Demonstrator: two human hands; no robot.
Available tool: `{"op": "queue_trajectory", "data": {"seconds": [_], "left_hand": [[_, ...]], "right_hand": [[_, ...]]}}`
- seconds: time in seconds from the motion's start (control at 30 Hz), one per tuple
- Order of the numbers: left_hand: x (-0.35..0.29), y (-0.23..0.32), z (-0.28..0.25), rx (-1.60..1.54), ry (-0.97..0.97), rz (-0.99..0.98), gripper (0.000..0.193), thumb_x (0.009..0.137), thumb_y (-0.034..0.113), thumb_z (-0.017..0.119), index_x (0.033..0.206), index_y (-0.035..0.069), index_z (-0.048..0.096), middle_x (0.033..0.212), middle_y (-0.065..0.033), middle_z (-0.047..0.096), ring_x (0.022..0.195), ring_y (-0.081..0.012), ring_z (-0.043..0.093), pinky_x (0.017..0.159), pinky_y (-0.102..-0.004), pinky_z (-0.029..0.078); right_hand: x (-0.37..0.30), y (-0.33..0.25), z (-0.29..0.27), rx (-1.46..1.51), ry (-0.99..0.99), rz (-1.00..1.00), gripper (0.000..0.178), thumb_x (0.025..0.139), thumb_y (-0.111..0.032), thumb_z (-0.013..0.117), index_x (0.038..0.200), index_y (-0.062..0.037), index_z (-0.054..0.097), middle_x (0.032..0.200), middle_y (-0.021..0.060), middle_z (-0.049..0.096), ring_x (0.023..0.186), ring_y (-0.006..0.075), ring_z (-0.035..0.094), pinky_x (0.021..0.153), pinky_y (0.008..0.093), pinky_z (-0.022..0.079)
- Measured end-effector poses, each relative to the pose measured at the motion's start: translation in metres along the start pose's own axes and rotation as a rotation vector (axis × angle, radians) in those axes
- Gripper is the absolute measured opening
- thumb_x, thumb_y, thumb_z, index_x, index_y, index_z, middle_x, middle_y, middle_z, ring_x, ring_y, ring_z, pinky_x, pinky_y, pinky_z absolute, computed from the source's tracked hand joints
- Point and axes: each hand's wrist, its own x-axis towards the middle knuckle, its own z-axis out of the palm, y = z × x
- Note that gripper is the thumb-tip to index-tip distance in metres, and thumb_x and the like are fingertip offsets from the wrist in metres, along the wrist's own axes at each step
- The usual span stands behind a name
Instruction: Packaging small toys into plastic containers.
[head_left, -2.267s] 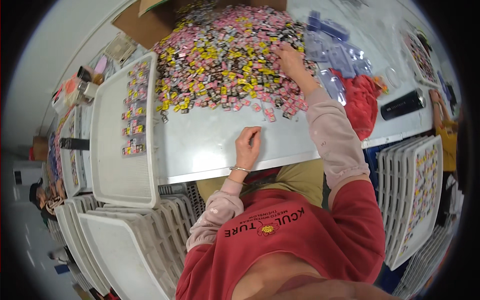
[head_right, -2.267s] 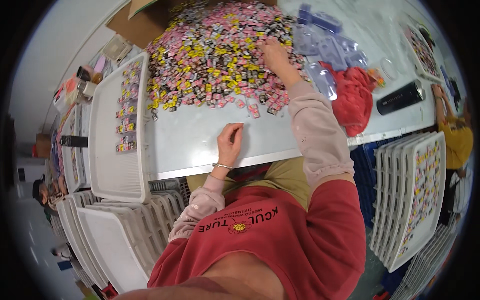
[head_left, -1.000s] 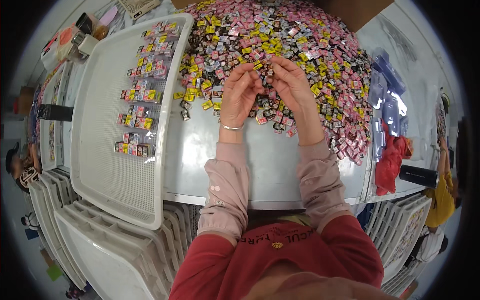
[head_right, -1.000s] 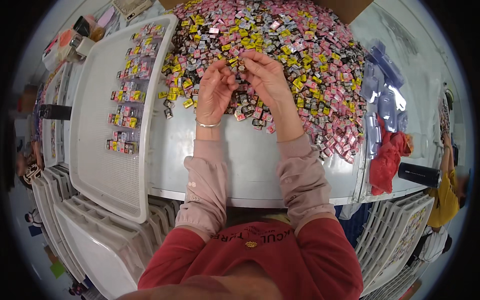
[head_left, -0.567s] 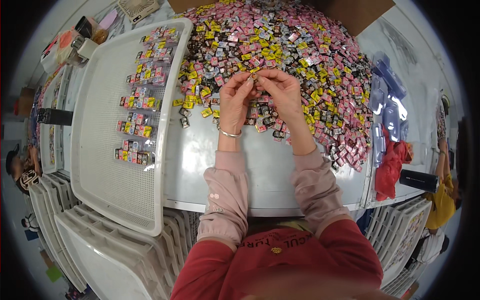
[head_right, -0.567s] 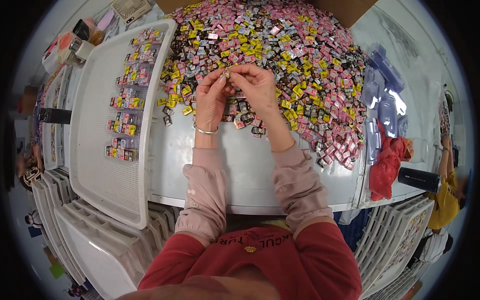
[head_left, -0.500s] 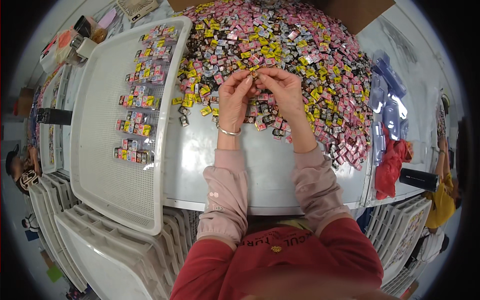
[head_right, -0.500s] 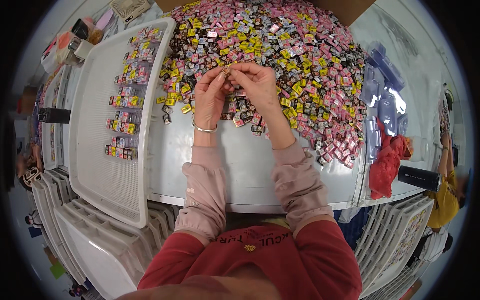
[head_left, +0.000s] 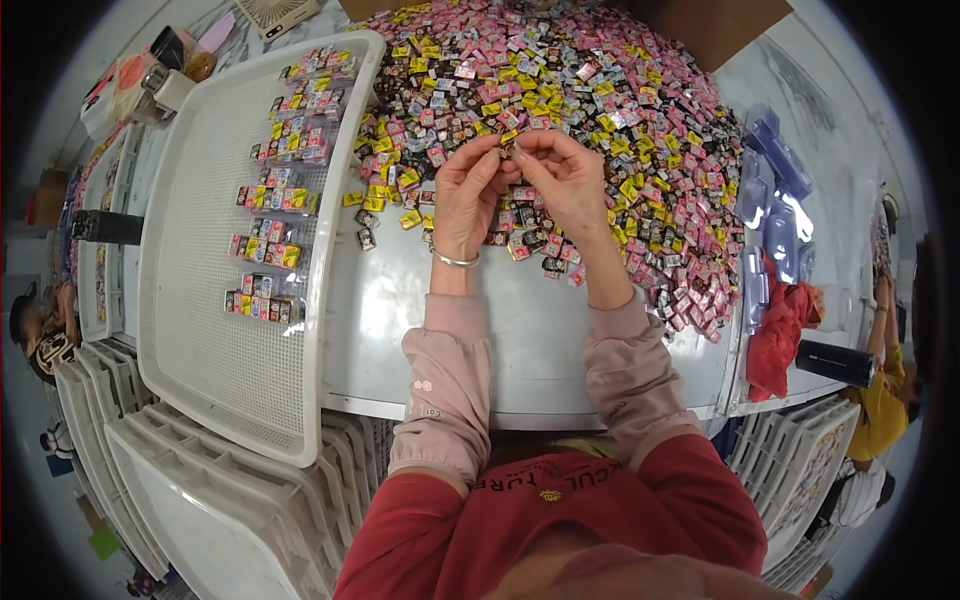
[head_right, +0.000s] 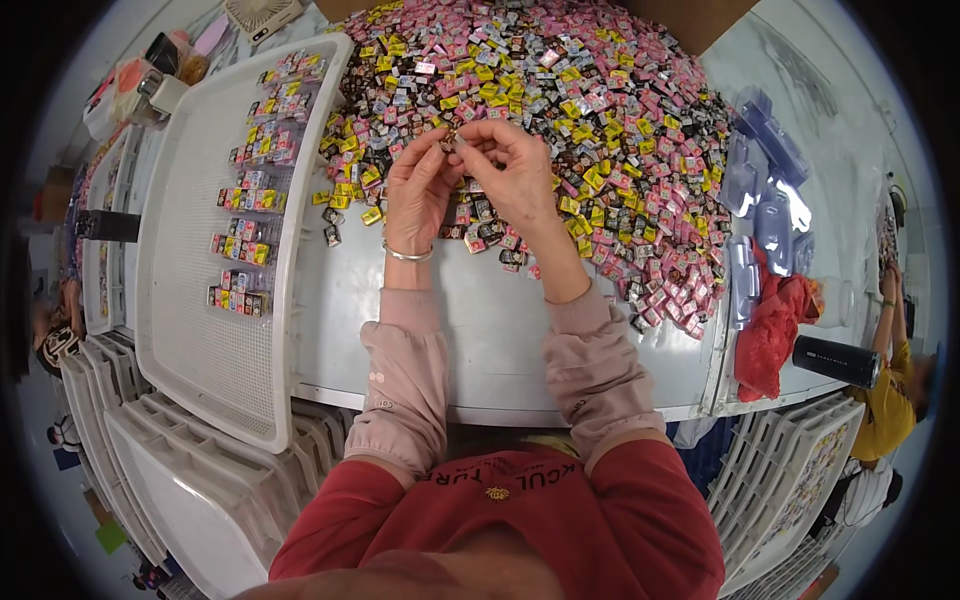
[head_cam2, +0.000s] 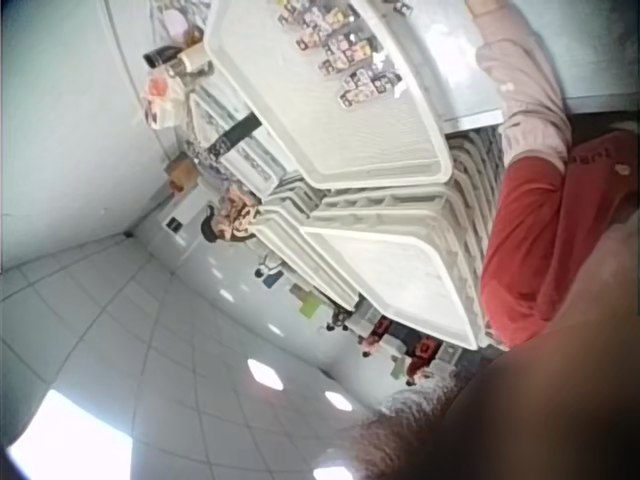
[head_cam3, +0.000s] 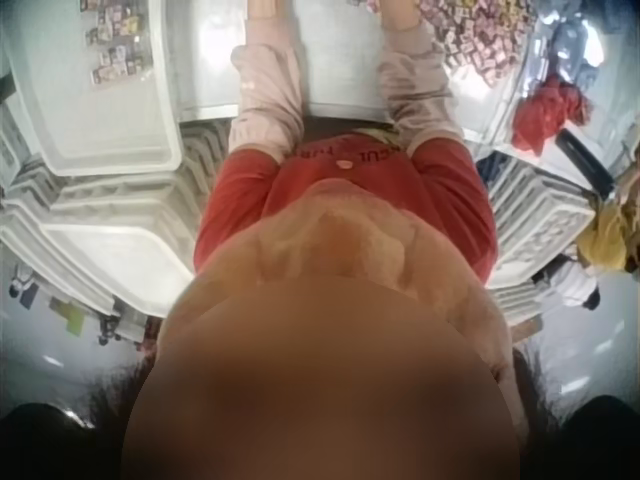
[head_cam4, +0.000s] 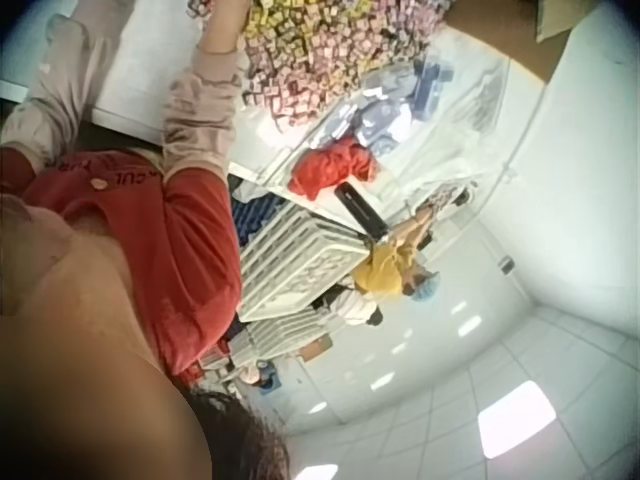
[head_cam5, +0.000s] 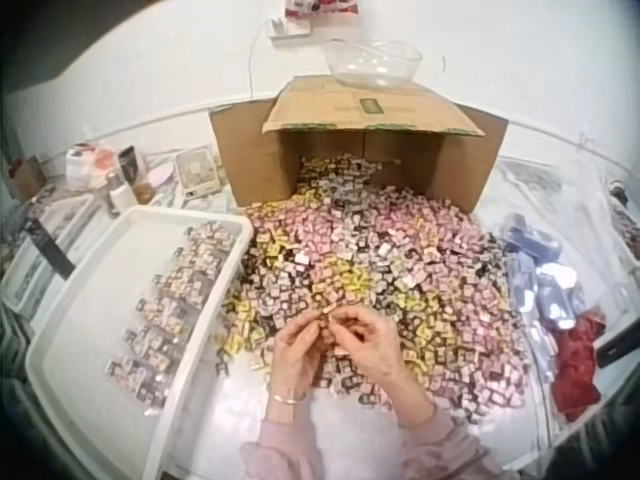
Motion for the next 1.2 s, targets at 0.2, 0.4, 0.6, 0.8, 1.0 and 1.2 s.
{"op": "queue_trajectory", "data": {"seconds": [0.2,0.4,0.6,0.8,1.0,1.2], "left_hand": [[0.001,-0.001,0.000,0.005,0.038,0.051,0.023,0.087,0.004,0.062,0.109,-0.001,0.061,0.103,-0.0096,0.065,0.090,-0.0152,0.063,0.079,-0.0285,0.054],[0.001,0.001,-0.003,0.028,0.055,0.066,0.025,0.086,0.002,0.062,0.111,-0.002,0.061,0.109,-0.0111,0.064,0.092,-0.0160,0.062,0.081,-0.0286,0.053],[0.001,0.002,0.002,0.027,0.063,0.075,0.025,0.086,0.000,0.061,0.111,-0.001,0.061,0.110,-0.0102,0.064,0.093,-0.0147,0.062,0.082,-0.0280,0.053],[0.000,0.003,0.005,0.030,0.056,0.091,0.025,0.085,-0.002,0.061,0.109,0.001,0.061,0.107,-0.0078,0.065,0.091,-0.0143,0.062,0.082,-0.0286,0.053],[0.001,0.005,0.001,0.054,0.046,0.107,0.022,0.084,-0.002,0.062,0.105,0.002,0.059,0.101,-0.0084,0.065,0.089,-0.0152,0.062,0.081,-0.0304,0.053],[0.001,0.005,0.007,0.044,0.056,0.084,0.020,0.083,-0.001,0.063,0.103,0.000,0.059,0.093,-0.0081,0.065,0.083,-0.0164,0.064,0.077,-0.0304,0.054]], "right_hand": [[0.000,-0.009,0.004,-0.660,-0.016,-0.474,0.011,0.075,0.003,0.067,0.085,0.0018,0.064,0.087,0.0089,0.065,0.078,0.0185,0.065,0.071,0.0271,0.052],[-0.001,-0.012,0.003,-0.647,-0.040,-0.452,0.012,0.074,0.002,0.067,0.086,0.0015,0.067,0.090,0.0103,0.067,0.081,0.0215,0.066,0.071,0.0287,0.052],[-0.001,-0.017,0.005,-0.665,-0.054,-0.471,0.012,0.075,0.002,0.066,0.086,0.0010,0.068,0.091,0.0106,0.067,0.081,0.0219,0.066,0.071,0.0287,0.051],[-0.004,-0.014,0.011,-0.758,0.031,-0.544,0.011,0.075,0.002,0.065,0.086,0.0013,0.067,0.090,0.0109,0.067,0.078,0.0231,0.066,0.068,0.0296,0.052],[-0.006,-0.011,0.016,-0.770,0.061,-0.552,0.011,0.076,0.003,0.063,0.087,0.0021,0.064,0.089,0.0117,0.066,0.076,0.0236,0.066,0.066,0.0302,0.052],[-0.004,-0.015,0.009,-0.753,-0.005,-0.407,0.012,0.077,0.003,0.062,0.089,0.0025,0.061,0.087,0.0112,0.065,0.075,0.0184,0.066,0.066,0.0282,0.052]]}}
